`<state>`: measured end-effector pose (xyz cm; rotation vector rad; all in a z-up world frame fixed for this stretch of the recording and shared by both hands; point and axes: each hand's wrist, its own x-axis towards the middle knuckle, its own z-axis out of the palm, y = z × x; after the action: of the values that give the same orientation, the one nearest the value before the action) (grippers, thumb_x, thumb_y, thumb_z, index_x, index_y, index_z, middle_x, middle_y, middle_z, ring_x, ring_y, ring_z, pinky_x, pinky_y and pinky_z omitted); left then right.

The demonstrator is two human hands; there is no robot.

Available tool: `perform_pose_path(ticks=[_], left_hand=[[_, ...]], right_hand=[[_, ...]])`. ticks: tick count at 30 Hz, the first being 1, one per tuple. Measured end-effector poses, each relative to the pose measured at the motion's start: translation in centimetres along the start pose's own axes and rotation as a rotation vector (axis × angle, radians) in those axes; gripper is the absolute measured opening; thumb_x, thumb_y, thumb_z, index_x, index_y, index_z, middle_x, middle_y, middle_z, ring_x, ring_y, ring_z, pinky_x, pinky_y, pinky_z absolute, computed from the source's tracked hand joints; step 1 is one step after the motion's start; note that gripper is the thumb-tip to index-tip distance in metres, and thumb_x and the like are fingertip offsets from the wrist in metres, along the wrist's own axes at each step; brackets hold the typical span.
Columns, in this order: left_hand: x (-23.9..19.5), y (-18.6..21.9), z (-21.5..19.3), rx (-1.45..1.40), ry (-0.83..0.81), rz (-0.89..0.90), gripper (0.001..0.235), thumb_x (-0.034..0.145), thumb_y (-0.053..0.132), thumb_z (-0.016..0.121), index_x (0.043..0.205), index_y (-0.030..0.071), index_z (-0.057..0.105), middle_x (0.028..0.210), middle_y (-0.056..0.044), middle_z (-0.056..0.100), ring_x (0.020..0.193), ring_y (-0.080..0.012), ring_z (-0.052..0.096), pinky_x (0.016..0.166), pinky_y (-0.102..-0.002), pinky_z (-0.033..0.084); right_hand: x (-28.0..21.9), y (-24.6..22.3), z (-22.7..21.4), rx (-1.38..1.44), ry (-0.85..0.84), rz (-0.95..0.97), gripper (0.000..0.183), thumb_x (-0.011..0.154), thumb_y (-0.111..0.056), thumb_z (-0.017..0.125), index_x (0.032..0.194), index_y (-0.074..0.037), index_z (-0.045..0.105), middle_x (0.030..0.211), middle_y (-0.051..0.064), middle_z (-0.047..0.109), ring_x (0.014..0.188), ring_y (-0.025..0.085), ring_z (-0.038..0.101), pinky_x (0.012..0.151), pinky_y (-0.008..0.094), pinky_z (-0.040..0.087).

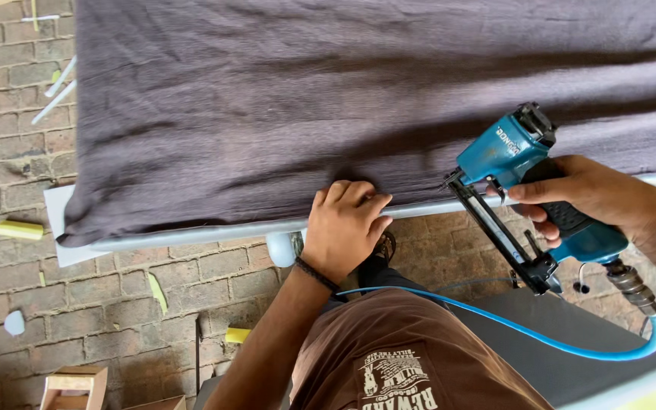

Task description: The person stretches and staples a gray fabric cover onto a chair frame using a pneumatic staple gun, then trims the excess fabric with scissors. The person works around the chair, securing the fabric on multiple sides.

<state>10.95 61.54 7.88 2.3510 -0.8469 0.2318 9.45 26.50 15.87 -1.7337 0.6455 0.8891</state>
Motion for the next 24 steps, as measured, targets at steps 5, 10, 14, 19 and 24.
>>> perform_pose_path(ticks=[5, 10, 14, 19, 24], left_hand=[[2.2, 3.5, 4.9, 0.061, 0.02, 0.179, 0.034, 0.084, 0.029, 0.077, 0.115, 0.015, 0.078, 0.114, 0.0, 0.067, 0.107, -0.0218, 0.061, 0.091, -0.041, 0.049], [3.7, 4.9, 7.5, 0.019, 0.029, 0.11, 0.026, 0.089, 0.026, 0.077, 0.113, 0.018, 0.079, 0.11, 0.001, 0.065, 0.101, -0.02, 0.059, 0.087, -0.038, 0.048], [3.0, 4.4, 7.7, 0.043, 0.013, 0.114, 0.022, 0.089, 0.025, 0.077, 0.111, 0.02, 0.08, 0.107, 0.001, 0.065, 0.097, -0.0193, 0.059, 0.084, -0.037, 0.047], [2.9, 4.7, 7.8, 0.018, 0.036, 0.097, 0.023, 0.089, 0.025, 0.077, 0.112, 0.019, 0.08, 0.106, 0.002, 0.065, 0.098, -0.0195, 0.059, 0.085, -0.038, 0.047], [1.6, 4.0, 5.6, 0.015, 0.108, 0.043, 0.024, 0.089, 0.024, 0.082, 0.111, 0.014, 0.078, 0.113, 0.001, 0.066, 0.108, -0.0192, 0.061, 0.093, -0.038, 0.049]], right_hand=[[0.7, 1.6, -4.4, 0.023, -0.01, 0.052, 0.04, 0.081, -0.025, 0.078, 0.106, 0.004, 0.067, 0.061, 0.011, 0.058, 0.045, 0.024, 0.058, 0.04, 0.04, 0.048], [1.2, 0.6, -6.2, -0.03, -0.057, 0.175, 0.039, 0.078, -0.028, 0.077, 0.096, 0.005, 0.068, 0.056, 0.012, 0.057, 0.041, 0.024, 0.055, 0.039, 0.04, 0.046], [2.1, -0.7, -6.1, -0.07, -0.213, 0.146, 0.039, 0.081, -0.029, 0.08, 0.103, 0.0, 0.068, 0.057, 0.012, 0.061, 0.041, 0.024, 0.059, 0.039, 0.039, 0.05], [2.7, -2.7, -5.3, -0.201, -0.128, 0.244, 0.036, 0.08, -0.027, 0.078, 0.09, 0.006, 0.068, 0.057, 0.012, 0.058, 0.041, 0.023, 0.054, 0.041, 0.039, 0.047], [2.2, -4.4, -3.9, -0.178, -0.178, 0.251, 0.035, 0.083, -0.028, 0.078, 0.094, 0.004, 0.071, 0.057, 0.01, 0.059, 0.041, 0.021, 0.053, 0.04, 0.038, 0.047]])
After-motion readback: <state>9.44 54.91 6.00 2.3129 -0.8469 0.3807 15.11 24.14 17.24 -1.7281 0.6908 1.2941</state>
